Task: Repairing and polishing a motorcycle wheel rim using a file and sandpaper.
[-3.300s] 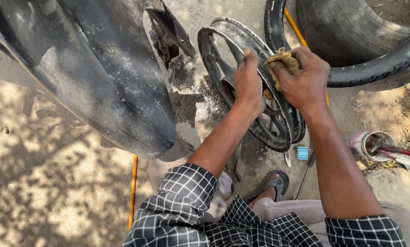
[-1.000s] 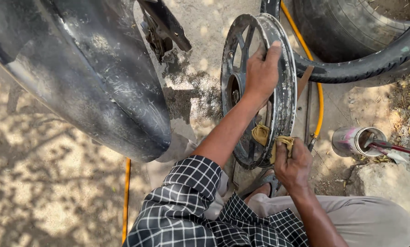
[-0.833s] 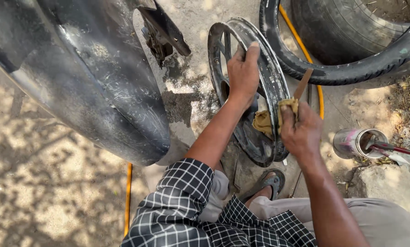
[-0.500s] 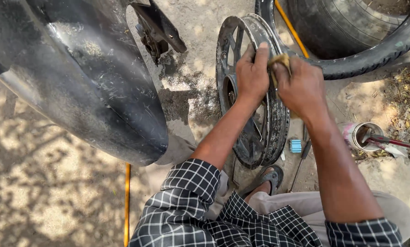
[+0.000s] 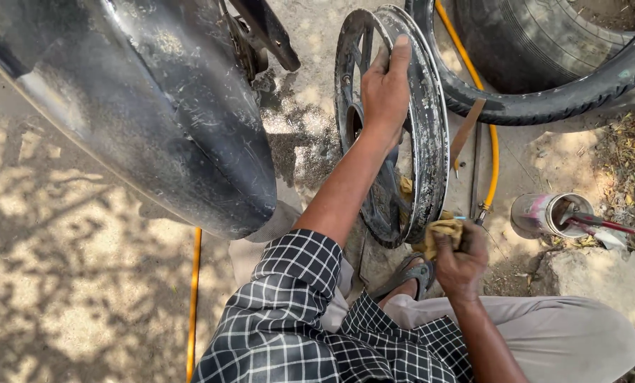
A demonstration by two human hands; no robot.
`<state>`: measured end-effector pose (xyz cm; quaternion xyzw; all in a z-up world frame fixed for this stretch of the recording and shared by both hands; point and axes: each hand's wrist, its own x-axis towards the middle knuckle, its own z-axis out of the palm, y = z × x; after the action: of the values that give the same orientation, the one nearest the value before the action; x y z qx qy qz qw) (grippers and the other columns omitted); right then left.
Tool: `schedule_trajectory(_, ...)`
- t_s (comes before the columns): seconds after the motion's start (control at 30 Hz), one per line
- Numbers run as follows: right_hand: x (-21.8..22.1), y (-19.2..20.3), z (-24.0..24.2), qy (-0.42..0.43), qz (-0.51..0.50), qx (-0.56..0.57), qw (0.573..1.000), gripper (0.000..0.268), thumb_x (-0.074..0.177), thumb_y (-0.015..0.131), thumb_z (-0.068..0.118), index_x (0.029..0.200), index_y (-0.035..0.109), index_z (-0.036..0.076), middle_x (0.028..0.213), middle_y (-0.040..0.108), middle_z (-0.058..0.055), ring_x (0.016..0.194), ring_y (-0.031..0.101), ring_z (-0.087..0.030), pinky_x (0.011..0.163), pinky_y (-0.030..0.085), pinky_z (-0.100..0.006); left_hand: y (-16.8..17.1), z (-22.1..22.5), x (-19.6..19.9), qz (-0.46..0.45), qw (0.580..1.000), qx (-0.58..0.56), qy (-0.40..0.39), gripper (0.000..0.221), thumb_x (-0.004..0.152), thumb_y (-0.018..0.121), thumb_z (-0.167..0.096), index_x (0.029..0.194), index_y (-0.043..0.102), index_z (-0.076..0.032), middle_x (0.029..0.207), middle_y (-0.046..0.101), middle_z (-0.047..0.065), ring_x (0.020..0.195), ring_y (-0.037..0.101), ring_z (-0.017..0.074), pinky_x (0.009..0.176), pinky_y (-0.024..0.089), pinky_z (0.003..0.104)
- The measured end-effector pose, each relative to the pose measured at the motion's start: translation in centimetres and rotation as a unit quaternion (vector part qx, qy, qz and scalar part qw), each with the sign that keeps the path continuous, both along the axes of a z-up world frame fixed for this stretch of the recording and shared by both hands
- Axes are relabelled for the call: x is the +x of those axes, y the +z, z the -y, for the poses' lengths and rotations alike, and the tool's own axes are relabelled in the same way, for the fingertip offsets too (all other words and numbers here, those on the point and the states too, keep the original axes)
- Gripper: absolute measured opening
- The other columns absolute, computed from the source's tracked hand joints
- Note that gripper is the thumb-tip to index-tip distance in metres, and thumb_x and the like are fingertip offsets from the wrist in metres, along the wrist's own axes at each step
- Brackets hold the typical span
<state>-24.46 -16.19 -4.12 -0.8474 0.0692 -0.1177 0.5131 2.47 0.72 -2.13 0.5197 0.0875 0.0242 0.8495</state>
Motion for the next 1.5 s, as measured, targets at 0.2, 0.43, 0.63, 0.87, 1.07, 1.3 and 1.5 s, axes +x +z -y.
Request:
schedule_trajectory(0.2, 3.3, 4.2, 1.3, -0.002, 0.029, 0.404, 0.914, 0.018, 0.105, 0.072, 0.004, 0.120, 0.064, -0.004, 0.115, 0.071, -0.010, 0.102, 0.070, -0.017, 0.094, 0.059, -0.031, 3.2, 0.3, -6.8, -0.067, 0.969, 0.239, 0.002, 0.103, 0.093, 0.038, -0.076, 0.157, 0.036, 0.004, 0.147, 0.039, 0.028, 0.141, 0.037, 0.0418, 0.115, 0.031, 0.059)
schedule_trajectory(0.43, 7.3, 8.2, -2.5, 0.079, 0.057, 0.007, 0.995, 0.021, 0.110, 0.064, -0.004, 0.130, 0.069, -0.007, 0.116, 0.068, -0.011, 0.098, 0.064, -0.014, 0.084, 0.051, -0.026, 3.5, 1.3, -10.0, -0.020, 0.976, 0.214, 0.034, 0.076, 0.107, 0.029, -0.067, 0.101, 0.063, 0.001, 0.104, 0.056, 0.016, 0.102, 0.048, 0.0281, 0.104, 0.042, 0.046)
schedule_trajectory(0.63, 12.1, 9.3, -4.3, 0.086, 0.091, -0.016, 0.992, 0.024, 0.101, 0.075, 0.001, 0.118, 0.059, 0.000, 0.113, 0.070, -0.004, 0.102, 0.072, -0.013, 0.089, 0.061, -0.028, 3.7, 2.2, -11.6, -0.020, 0.991, 0.079, 0.105, 0.065, 0.104, 0.040, -0.064, 0.118, 0.053, -0.002, 0.107, 0.052, 0.009, 0.099, 0.049, 0.0202, 0.093, 0.045, 0.042)
schedule_trajectory(0.87, 11.5, 7.9, -3.7, 0.082, 0.151, -0.243, 0.955, 0.018, 0.098, 0.080, 0.001, 0.108, 0.065, 0.000, 0.091, 0.066, -0.012, 0.080, 0.066, -0.019, 0.070, 0.052, -0.033, 2.5, 2.6, -9.8, 0.008, 0.996, 0.049, 0.071, 0.061, 0.109, 0.036, -0.063, 0.093, 0.049, -0.006, 0.085, 0.045, 0.001, 0.080, 0.044, 0.0117, 0.073, 0.043, 0.033)
schedule_trajectory(1.07, 3.4, -1.9, -1.0, 0.048, 0.071, -0.180, 0.980, 0.014, 0.099, 0.072, 0.010, 0.106, 0.063, 0.003, 0.086, 0.068, -0.014, 0.074, 0.067, -0.025, 0.067, 0.052, -0.037, 1.8, 1.6, -8.3, -0.025, 0.995, 0.003, 0.094, 0.059, 0.105, 0.042, -0.062, 0.085, 0.050, -0.008, 0.077, 0.036, -0.003, 0.072, 0.035, 0.0102, 0.062, 0.035, 0.034)
schedule_trajectory(1.3, 6.1, 0.1, -2.5, 0.093, 0.113, -0.183, 0.972, 0.007, 0.107, 0.057, 0.010, 0.109, 0.060, 0.003, 0.084, 0.062, -0.016, 0.072, 0.064, -0.030, 0.066, 0.050, -0.041, 1.2, 1.7, -9.7, 0.039, 0.999, 0.014, 0.031, 0.097, 0.101, 0.038, -0.076, 0.148, 0.036, 0.008, 0.150, 0.044, 0.012, 0.134, 0.038, 0.0172, 0.113, 0.032, 0.033)
schedule_trajectory(1.5, 11.7, 10.0, -5.2, 0.107, 0.072, -0.213, 0.969, 0.018, 0.107, 0.060, 0.016, 0.098, 0.061, 0.001, 0.078, 0.060, -0.018, 0.066, 0.064, -0.033, 0.060, 0.048, -0.045, 4.0, -1.6, -6.7, -0.032, 0.989, -0.142, 0.007, 0.101, 0.094, 0.053, -0.066, 0.150, 0.036, 0.017, 0.154, 0.047, 0.033, 0.144, 0.043, 0.0404, 0.117, 0.036, 0.045)
